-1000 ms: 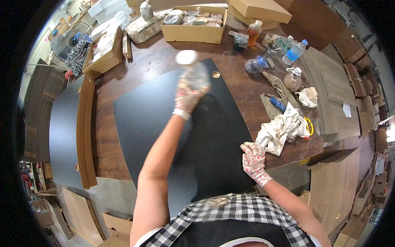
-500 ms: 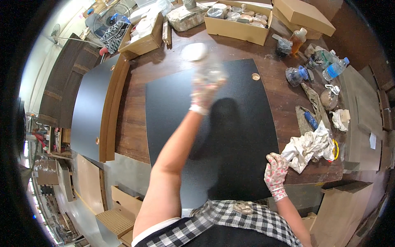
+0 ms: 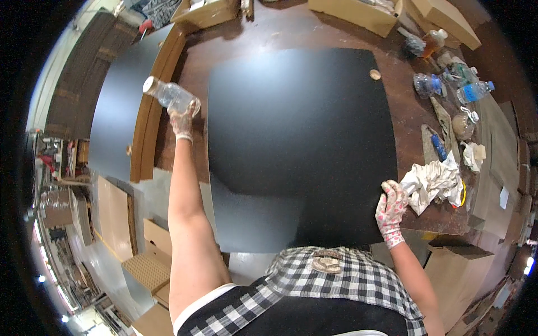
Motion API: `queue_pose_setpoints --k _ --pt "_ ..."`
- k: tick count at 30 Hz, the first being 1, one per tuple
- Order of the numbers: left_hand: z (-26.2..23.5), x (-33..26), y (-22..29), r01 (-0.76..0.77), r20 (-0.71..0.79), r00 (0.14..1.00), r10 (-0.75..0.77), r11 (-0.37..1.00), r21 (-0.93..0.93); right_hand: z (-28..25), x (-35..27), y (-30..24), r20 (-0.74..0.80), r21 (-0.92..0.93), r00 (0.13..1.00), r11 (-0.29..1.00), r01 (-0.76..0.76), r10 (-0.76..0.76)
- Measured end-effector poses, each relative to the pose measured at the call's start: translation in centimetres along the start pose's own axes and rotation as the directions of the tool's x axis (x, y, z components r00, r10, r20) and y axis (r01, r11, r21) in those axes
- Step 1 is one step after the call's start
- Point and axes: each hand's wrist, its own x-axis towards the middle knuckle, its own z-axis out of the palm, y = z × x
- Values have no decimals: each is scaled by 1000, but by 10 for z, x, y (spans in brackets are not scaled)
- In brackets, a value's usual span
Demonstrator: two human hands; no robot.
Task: The person wipes a black wooden panel with a cloth, then picks up a slatted wooden panel and rubs a sponge along its edges before stacking it on a pile. They repeat the cleaning process by pouring liquid from a bottle onto the cloth to wipe the next panel.
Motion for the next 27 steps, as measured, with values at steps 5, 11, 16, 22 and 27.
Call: queue_pose_setpoints --k 5,11,16,22,27 --pt "-51 -38 -27 19 43 999 -9 975 -222 4 4 -2 45 -36 999 999 31 -29" --pt "-126 -167 24 200 -67 977 -203 979 -48 35 63 -30 218 -368 973 930 15 71" --pt "-160 -219 -23 261 196 949 -247 964 -49 12 74 -210 623 263 553 814 518 -554" --pt "-159 -263 -41 -704 628 649 429 651 284 23 50 -147 228 810 894 584 46 -386" --pt "-156 -276 -19 56 570 813 -122 990 132 -31 71 -28 124 474 920 792 -385 372"
